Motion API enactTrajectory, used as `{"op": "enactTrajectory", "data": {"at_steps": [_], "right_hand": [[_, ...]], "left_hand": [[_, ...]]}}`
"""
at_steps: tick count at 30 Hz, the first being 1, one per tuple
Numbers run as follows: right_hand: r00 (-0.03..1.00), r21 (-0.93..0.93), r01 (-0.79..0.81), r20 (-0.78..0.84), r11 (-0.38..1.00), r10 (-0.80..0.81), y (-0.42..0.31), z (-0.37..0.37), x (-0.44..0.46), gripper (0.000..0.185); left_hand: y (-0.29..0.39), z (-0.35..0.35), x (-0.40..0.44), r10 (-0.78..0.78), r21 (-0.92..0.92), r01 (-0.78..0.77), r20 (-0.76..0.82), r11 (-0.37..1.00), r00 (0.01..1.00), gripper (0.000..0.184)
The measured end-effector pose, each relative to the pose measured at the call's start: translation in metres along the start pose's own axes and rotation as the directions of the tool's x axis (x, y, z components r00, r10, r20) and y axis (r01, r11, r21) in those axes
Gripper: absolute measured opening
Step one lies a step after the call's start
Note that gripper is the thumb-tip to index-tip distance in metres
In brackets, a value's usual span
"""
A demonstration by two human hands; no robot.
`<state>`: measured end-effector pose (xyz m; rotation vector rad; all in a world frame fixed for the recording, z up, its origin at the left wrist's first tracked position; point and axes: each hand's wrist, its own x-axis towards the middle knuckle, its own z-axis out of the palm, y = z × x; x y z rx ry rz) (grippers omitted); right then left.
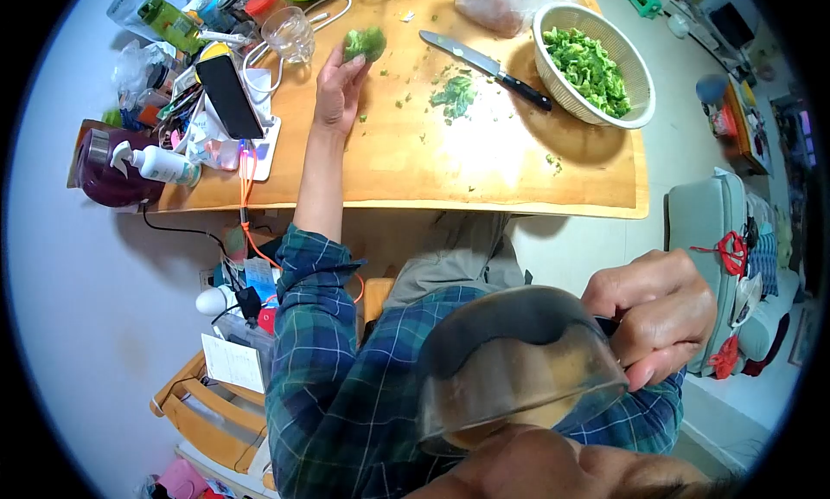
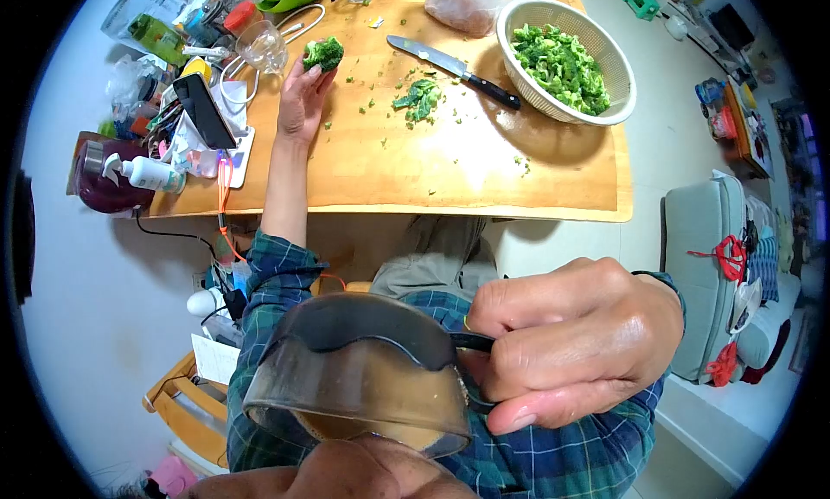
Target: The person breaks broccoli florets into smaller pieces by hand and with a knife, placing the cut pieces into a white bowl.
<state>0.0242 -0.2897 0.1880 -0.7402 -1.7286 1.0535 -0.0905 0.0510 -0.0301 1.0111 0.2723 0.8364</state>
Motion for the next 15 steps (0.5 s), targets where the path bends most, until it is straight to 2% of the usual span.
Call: {"op": "enactTrajectory", "data": {"at_steps": [4,6,7,10,11,12,13,14,15], "right_hand": [[1.000,-0.034,0.011,0.019,0.999,-0.011,-0.002,-0.001,0.000,0.036],[1.000,-0.027,-0.014,0.008,1.000,0.014,-0.002,0.000,0.001,0.037],[1.000,-0.025,-0.023,0.004,0.999,0.023,-0.001,0.001,0.002,0.037],[0.998,0.013,-0.032,-0.044,0.999,0.033,0.004,0.002,0.007,0.040],[0.982,0.091,-0.189,-0.002,0.978,0.189,0.003,-0.002,0.012,0.031],[0.940,0.160,-0.341,0.043,0.926,0.339,0.003,-0.004,0.016,0.022],[0.974,0.093,-0.224,0.008,0.970,0.224,0.013,0.000,0.013,0.025],[0.972,0.102,-0.236,0.030,0.966,0.234,0.014,-0.001,0.018,0.025],[0.918,0.204,-0.392,0.016,0.897,0.397,0.014,-0.002,0.026,0.027]], "left_hand": [[-0.008,0.003,0.002,-0.021,0.108,0.026,-0.049,0.994,0.999,0.049],[-0.016,0.007,0.006,-0.068,0.235,0.072,-0.025,0.969,0.997,0.049],[-0.021,0.010,0.006,-0.033,0.268,0.031,0.002,0.963,0.999,0.053],[-0.027,0.022,0.001,-0.120,0.262,0.096,0.078,0.960,0.990,0.055],[-0.019,0.041,-0.011,-0.176,0.382,0.134,0.075,0.915,0.982,0.060],[-0.019,0.043,-0.014,-0.179,0.429,0.104,0.138,0.897,0.974,0.066],[-0.017,0.054,-0.018,-0.195,0.383,0.113,0.180,0.917,0.964,0.062],[-0.017,0.057,-0.025,-0.204,0.326,0.131,0.201,0.936,0.958,0.058],[-0.021,0.052,-0.025,-0.231,0.335,0.134,0.268,0.933,0.935,0.058]]}}
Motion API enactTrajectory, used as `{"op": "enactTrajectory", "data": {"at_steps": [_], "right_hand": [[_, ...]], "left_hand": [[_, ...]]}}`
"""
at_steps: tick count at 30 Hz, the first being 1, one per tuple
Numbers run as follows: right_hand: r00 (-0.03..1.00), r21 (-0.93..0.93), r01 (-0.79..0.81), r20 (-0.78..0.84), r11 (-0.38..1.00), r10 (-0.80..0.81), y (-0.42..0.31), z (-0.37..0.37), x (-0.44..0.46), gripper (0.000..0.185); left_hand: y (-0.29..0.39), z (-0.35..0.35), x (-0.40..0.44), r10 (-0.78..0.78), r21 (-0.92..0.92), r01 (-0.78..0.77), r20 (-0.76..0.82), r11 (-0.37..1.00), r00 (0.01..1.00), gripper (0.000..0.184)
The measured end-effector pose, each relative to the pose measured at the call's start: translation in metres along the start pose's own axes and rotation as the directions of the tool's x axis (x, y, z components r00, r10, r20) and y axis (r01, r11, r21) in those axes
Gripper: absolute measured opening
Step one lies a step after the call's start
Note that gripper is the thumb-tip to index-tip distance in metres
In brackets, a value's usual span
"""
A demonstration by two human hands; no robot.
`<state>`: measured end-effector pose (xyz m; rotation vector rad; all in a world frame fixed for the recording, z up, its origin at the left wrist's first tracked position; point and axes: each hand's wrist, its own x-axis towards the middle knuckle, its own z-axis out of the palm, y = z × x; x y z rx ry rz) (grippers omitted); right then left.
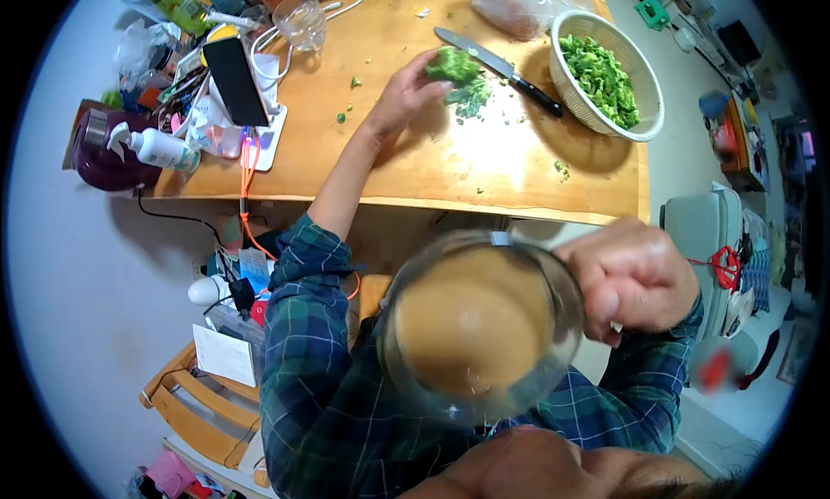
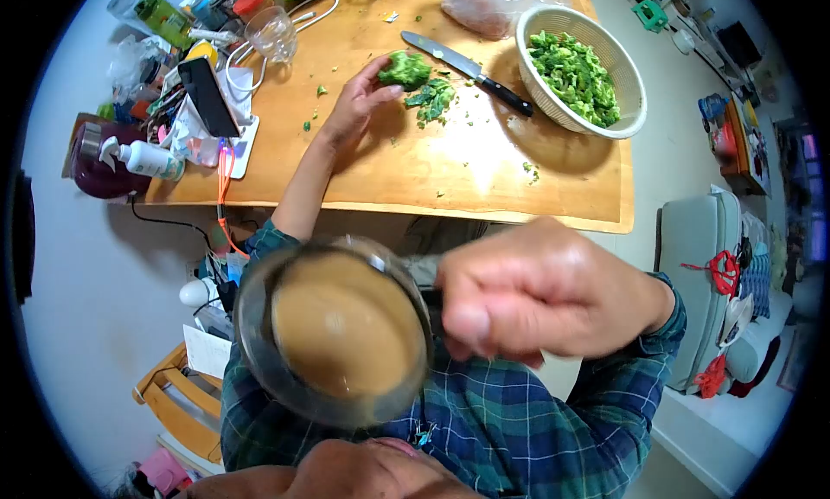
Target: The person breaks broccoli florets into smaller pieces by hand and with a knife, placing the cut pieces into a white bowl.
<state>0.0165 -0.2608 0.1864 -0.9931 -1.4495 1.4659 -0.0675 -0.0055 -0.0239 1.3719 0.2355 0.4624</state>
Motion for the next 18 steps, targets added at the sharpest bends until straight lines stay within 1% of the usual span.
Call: {"op": "enactTrajectory", "data": {"at_steps": [1,2,3,4,5,6,7,8,9,10,11,12,13,14,15,16,18], "right_hand": [[0.986,0.103,-0.154,-0.045,0.983,0.159,-0.002,-0.001,0.004,0.029],[0.955,0.114,-0.279,-0.075,0.954,0.288,0.001,-0.006,0.027,0.035],[0.953,0.101,-0.273,-0.107,0.957,0.283,0.010,-0.010,0.043,0.035],[0.944,0.057,-0.305,-0.111,0.951,0.310,0.005,-0.009,0.046,0.037],[0.937,0.100,-0.303,-0.151,0.948,0.316,0.021,-0.021,0.079,0.039],[0.951,0.067,-0.268,-0.143,0.961,0.275,0.034,-0.028,0.100,0.041],[0.963,0.061,-0.249,-0.088,0.967,0.254,0.039,-0.033,0.102,0.041],[0.958,0.039,-0.225,-0.171,0.973,0.229,0.060,-0.037,0.137,0.041],[0.959,0.023,-0.230,-0.164,0.973,0.231,0.074,-0.042,0.155,0.041],[0.955,0.062,-0.236,-0.171,0.970,0.243,0.076,-0.042,0.157,0.039],[0.941,0.014,-0.258,-0.225,0.966,0.254,0.099,-0.047,0.186,0.037],[0.938,0.005,-0.283,-0.205,0.959,0.278,0.113,-0.053,0.198,0.035],[0.934,-0.001,-0.306,-0.194,0.952,0.300,0.120,-0.057,0.203,0.033],[0.936,-0.004,-0.309,-0.178,0.951,0.303,0.129,-0.055,0.216,0.033],[0.923,0.088,-0.303,-0.222,0.949,0.315,0.139,-0.054,0.228,0.031],[0.905,0.181,-0.288,-0.270,0.940,0.329,0.147,-0.055,0.235,0.030],[0.913,0.214,-0.292,-0.229,0.932,0.338,0.165,-0.061,0.254,0.028]], "left_hand": [[-0.001,-0.001,0.000,-0.001,-0.004,0.001,0.002,1.000,1.000,0.059],[-0.005,-0.001,-0.004,0.043,-0.005,-0.043,0.063,0.999,0.997,0.061],[-0.008,0.002,-0.005,0.084,-0.005,-0.085,0.140,0.996,0.987,0.062],[-0.006,0.003,-0.003,0.040,0.041,-0.046,0.134,0.998,0.990,0.062],[0.023,0.011,-0.015,-0.276,0.233,0.252,0.076,0.939,0.958,0.062],[0.024,0.003,-0.031,-0.151,-0.125,0.177,0.197,0.976,0.969,0.055],[0.002,-0.007,-0.030,-0.038,-0.224,0.091,0.231,0.970,0.972,0.047],[-0.020,-0.017,-0.029,0.075,-0.328,0.015,0.261,0.945,0.962,0.040],[-0.042,-0.018,-0.019,0.104,-0.253,-0.036,0.263,0.967,0.959,0.038],[-0.064,-0.019,-0.009,0.133,-0.177,-0.088,0.265,0.980,0.955,0.036],[-0.060,-0.020,-0.009,0.115,-0.002,-0.117,0.226,0.993,0.967,0.039],[-0.058,-0.020,-0.005,0.102,0.171,-0.135,0.193,0.976,0.976,0.041],[-0.054,-0.014,0.000,0.089,0.339,-0.142,0.167,0.930,0.982,0.044],[-0.050,-0.014,0.000,0.087,0.420,-0.139,0.141,0.897,0.986,0.046],[-0.046,-0.015,0.002,0.084,0.499,-0.131,0.115,0.857,0.990,0.047],[-0.042,-0.008,0.002,0.138,0.545,-0.194,0.143,0.816,0.980,0.051],[-0.040,-0.008,0.003,0.297,0.625,-0.378,0.236,0.683,0.925,0.060]]}}
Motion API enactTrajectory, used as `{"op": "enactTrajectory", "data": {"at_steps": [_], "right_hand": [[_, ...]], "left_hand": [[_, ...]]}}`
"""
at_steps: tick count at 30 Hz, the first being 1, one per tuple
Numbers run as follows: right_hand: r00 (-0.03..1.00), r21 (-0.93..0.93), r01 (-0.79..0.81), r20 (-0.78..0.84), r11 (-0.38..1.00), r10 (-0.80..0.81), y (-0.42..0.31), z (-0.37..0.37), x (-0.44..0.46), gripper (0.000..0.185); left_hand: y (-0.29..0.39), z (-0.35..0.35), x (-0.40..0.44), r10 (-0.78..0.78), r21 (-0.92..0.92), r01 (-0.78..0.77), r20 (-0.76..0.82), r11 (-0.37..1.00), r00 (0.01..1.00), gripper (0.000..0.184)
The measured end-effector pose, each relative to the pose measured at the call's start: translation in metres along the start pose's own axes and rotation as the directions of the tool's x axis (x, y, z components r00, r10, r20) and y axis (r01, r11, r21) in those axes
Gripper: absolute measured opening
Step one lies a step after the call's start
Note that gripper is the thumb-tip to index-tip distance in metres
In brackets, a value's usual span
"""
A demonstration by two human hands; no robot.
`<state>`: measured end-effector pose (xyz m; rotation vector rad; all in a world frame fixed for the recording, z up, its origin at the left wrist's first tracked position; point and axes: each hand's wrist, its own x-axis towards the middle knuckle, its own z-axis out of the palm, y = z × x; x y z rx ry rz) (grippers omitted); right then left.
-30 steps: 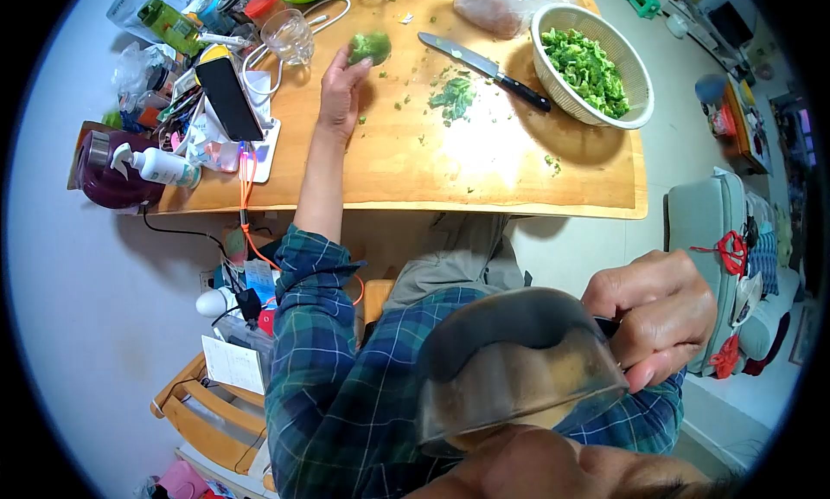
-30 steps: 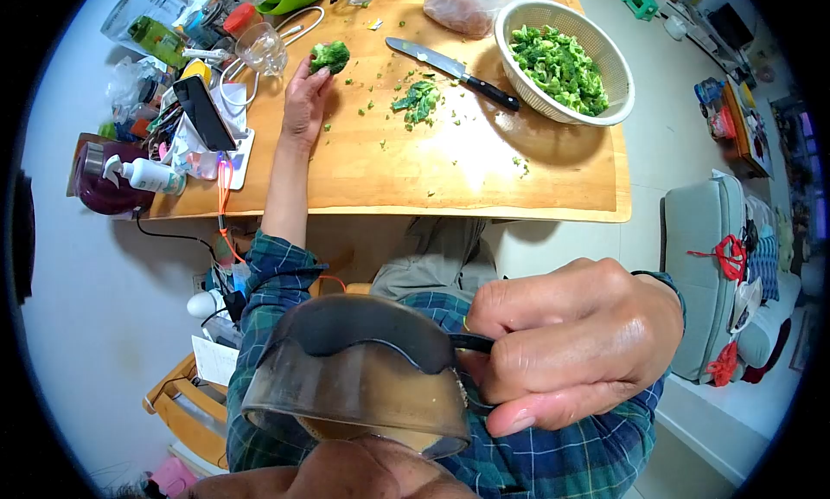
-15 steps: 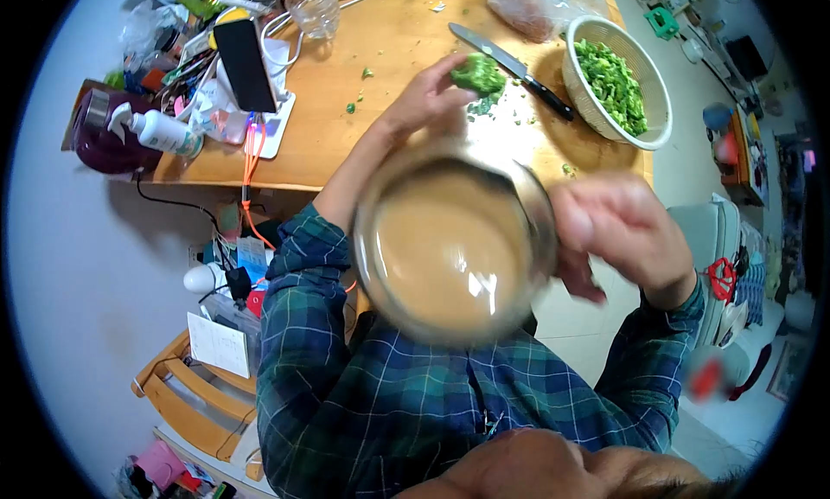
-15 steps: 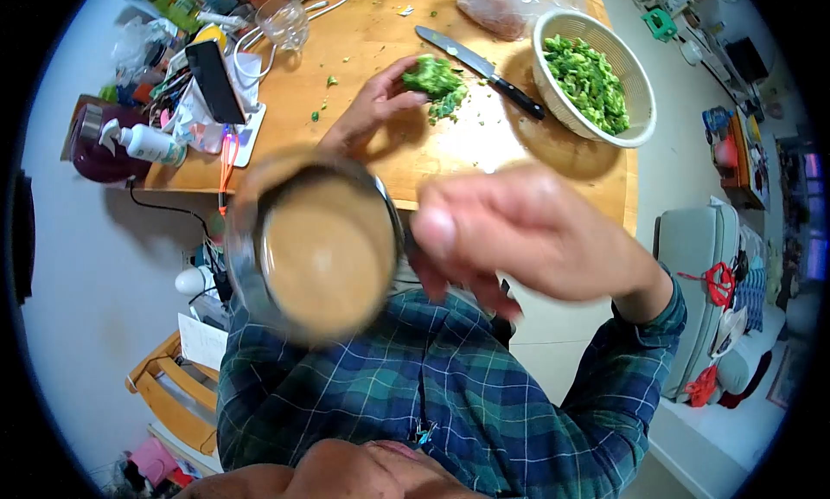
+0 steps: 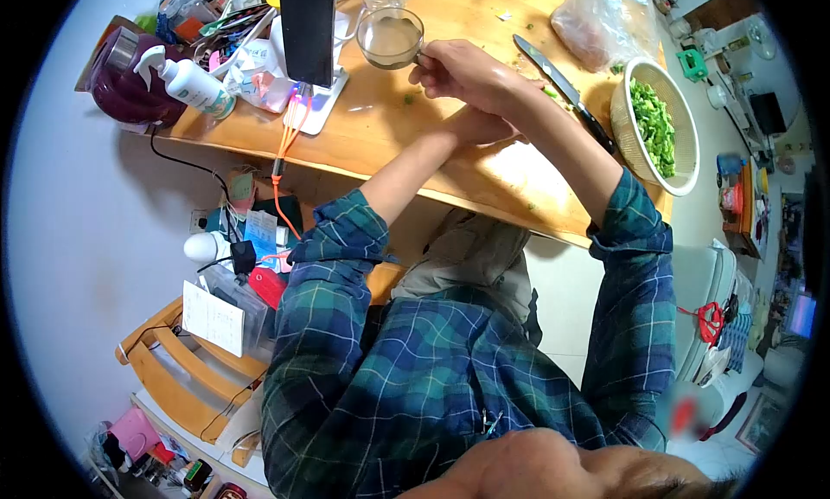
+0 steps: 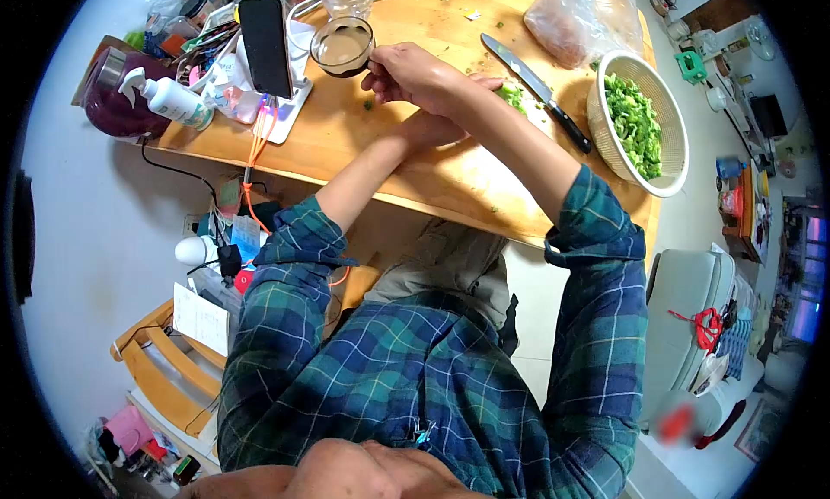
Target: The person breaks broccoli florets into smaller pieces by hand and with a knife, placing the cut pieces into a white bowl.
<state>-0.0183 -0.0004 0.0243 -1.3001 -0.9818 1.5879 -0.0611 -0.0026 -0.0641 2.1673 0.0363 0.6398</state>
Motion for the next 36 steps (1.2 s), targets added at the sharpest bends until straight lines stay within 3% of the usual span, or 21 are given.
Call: {"op": "enactTrajectory", "data": {"at_steps": [3,7,11,13,15,16,17,18,19,20,21,23,24,25,27,28,29,31,32,33,36], "right_hand": [[0.998,0.070,-0.065,0.009,0.995,0.065,0.011,0.001,0.025,0.023],[0.985,0.108,-0.135,-0.093,0.985,0.145,0.021,0.005,0.039,0.020],[0.984,0.075,-0.168,-0.054,0.983,0.172,0.018,0.003,0.036,0.021],[0.984,0.025,-0.166,-0.061,0.986,0.167,0.009,0.004,0.024,0.023],[0.968,-0.138,-0.137,-0.231,0.981,0.102,-0.002,0.005,0.012,0.026],[0.969,-0.142,-0.138,-0.224,0.980,0.104,-0.005,0.003,0.010,0.026],[0.975,-0.308,-0.011,-0.217,0.951,-0.059,-0.009,-0.004,0.010,0.027],[0.960,-0.463,0.110,-0.178,0.880,-0.214,-0.015,-0.012,0.008,0.028],[0.927,-0.741,0.194,-0.074,0.642,-0.366,-0.039,-0.025,-0.003,0.023],[0.898,-0.807,0.249,-0.014,0.536,-0.440,-0.040,-0.037,-0.001,0.021],[0.861,-0.857,0.301,0.055,0.418,-0.506,-0.042,-0.048,0.001,0.020],[0.923,-0.935,0.214,0.099,0.282,-0.371,-0.061,-0.069,-0.012,0.018],[0.934,-0.924,0.242,0.139,0.296,-0.328,-0.058,-0.090,-0.009,0.017],[0.936,-0.919,0.292,0.218,0.266,-0.275,-0.046,-0.102,-0.015,0.020],[0.884,-0.809,0.422,0.266,0.410,-0.386,-0.012,-0.116,0.002,0.028],[0.821,-0.744,0.482,0.198,0.463,-0.535,0.026,-0.092,0.001,0.035],[0.783,-0.741,0.568,0.353,0.358,-0.512,0.030,-0.099,0.010,0.038],[0.795,-0.841,0.459,0.244,0.287,-0.556,0.039,-0.046,-0.005,0.044],[0.732,-0.880,0.455,0.279,0.141,-0.621,0.054,-0.035,0.010,0.045],[0.598,-0.867,0.477,0.200,0.144,-0.777,0.060,-0.017,0.009,0.035],[0.577,-0.903,0.369,0.035,0.222,-0.816,0.072,0.002,0.012,0.029]], "left_hand": [[-0.010,0.007,0.004,0.103,0.183,-0.085,-0.088,0.979,0.991,0.061],[0.003,0.000,0.007,0.001,0.256,0.007,-0.031,0.967,1.000,0.057],[0.012,-0.005,0.004,-0.061,0.296,0.068,-0.030,0.953,0.998,0.056],[0.002,0.002,0.006,0.063,0.382,-0.029,-0.076,0.924,0.995,0.062],[0.002,0.004,0.004,0.122,0.337,-0.074,-0.121,0.939,0.985,0.056],[0.006,0.001,0.002,0.148,0.317,-0.095,-0.148,0.944,0.978,0.054],[0.011,-0.003,0.002,0.173,0.297,-0.116,-0.174,0.948,0.969,0.051],[0.017,-0.007,0.002,0.107,0.314,-0.063,-0.127,0.947,0.986,0.046],[0.023,-0.010,0.002,0.040,0.337,-0.010,-0.081,0.941,0.996,0.041],[0.021,-0.008,0.003,0.091,0.337,-0.043,-0.127,0.941,0.988,0.037],[0.021,-0.007,0.004,0.075,0.297,-0.019,-0.176,0.955,0.981,0.043],[0.044,-0.025,-0.007,-0.069,0.212,0.099,-0.146,0.972,0.987,0.050],[0.054,-0.035,-0.006,-0.144,0.252,0.161,-0.085,0.954,0.986,0.057],[0.061,-0.051,-0.017,0.016,0.223,0.023,-0.172,0.974,0.985,0.059],[0.073,-0.066,-0.024,-0.087,0.131,0.108,-0.157,0.986,0.984,0.058],[0.067,-0.069,-0.029,-0.161,-0.088,0.145,-0.225,0.986,0.961,0.059],[0.059,-0.077,-0.042,-0.263,-0.309,0.164,-0.314,0.937,0.912,0.060],[0.073,-0.098,-0.041,-0.332,-0.623,-0.026,-0.452,0.782,0.828,0.059],[0.076,-0.106,-0.042,-0.296,-0.638,-0.104,-0.489,0.763,0.821,0.059],[0.077,-0.114,-0.041,-0.257,-0.646,-0.186,-0.527,0.740,0.810,0.059],[0.078,-0.120,-0.034,-0.142,-0.534,-0.231,-0.566,0.813,0.812,0.069]]}}
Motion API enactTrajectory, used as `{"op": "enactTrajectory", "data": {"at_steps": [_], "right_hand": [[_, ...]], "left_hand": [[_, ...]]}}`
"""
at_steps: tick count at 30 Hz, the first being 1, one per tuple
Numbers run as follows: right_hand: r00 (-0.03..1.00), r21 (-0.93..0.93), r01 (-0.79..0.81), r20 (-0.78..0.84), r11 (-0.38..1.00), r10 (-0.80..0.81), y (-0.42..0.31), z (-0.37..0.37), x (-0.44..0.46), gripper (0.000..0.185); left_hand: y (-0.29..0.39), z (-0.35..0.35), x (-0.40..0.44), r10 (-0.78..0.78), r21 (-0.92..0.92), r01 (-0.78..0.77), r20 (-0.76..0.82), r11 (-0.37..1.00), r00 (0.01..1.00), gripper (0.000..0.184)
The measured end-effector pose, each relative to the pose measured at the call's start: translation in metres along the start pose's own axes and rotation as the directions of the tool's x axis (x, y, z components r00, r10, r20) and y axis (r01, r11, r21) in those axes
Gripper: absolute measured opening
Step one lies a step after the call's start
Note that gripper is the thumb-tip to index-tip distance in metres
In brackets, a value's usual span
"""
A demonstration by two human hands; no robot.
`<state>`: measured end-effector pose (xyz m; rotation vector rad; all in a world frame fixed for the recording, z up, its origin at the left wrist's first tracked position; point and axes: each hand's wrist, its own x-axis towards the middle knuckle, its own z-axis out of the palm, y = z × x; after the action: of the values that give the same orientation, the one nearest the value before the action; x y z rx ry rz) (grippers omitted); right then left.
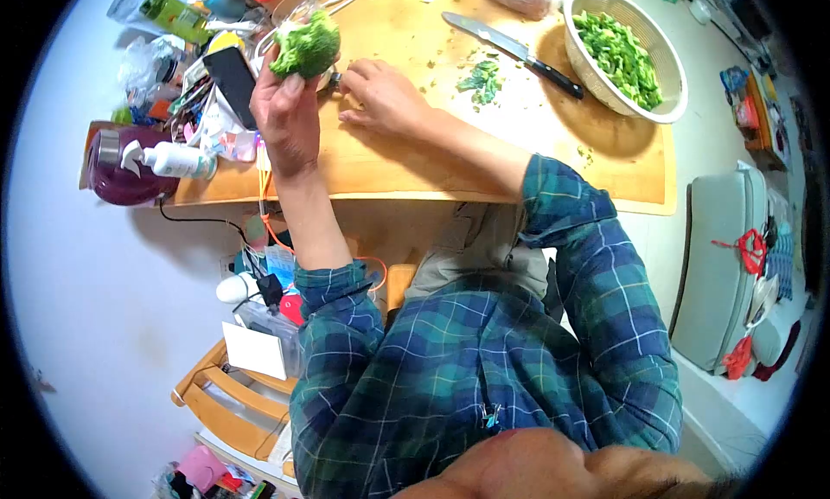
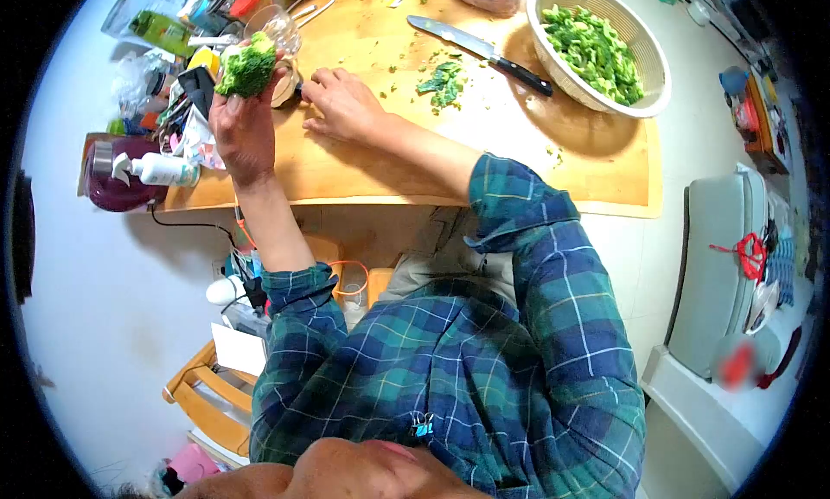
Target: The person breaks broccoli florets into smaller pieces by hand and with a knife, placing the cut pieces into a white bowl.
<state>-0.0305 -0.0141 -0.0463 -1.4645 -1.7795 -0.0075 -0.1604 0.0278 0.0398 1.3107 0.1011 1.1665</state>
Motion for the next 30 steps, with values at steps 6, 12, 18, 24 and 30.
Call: {"op": "enactTrajectory", "data": {"at_steps": [6,12,18,24,30], "right_hand": [[0.991,-0.291,0.130,0.049,0.948,-0.121,0.027,-0.008,-0.012,0.010],[0.954,-0.501,-0.105,0.194,0.859,0.230,0.065,-0.106,-0.044,0.013],[0.926,0.112,-0.314,-0.183,0.943,0.331,0.072,-0.171,-0.075,0.021],[0.877,0.910,-0.206,0.008,0.361,0.481,0.056,-0.202,-0.086,0.061],[0.869,0.821,-0.263,-0.026,0.507,0.495,0.069,-0.200,-0.085,0.065]], "left_hand": [[-0.003,0.018,-0.003,-0.046,0.011,0.046,0.002,0.999,0.999,0.058],[-0.019,0.041,0.002,-0.166,0.007,0.166,0.084,0.986,0.983,0.052],[-0.054,0.099,0.019,-0.281,0.145,0.251,0.263,0.957,0.923,0.062],[-0.098,0.143,0.030,-0.093,0.514,-0.140,0.402,0.846,0.911,0.053],[-0.130,0.138,0.038,-0.166,0.227,0.082,0.383,0.970,0.909,0.040]]}}
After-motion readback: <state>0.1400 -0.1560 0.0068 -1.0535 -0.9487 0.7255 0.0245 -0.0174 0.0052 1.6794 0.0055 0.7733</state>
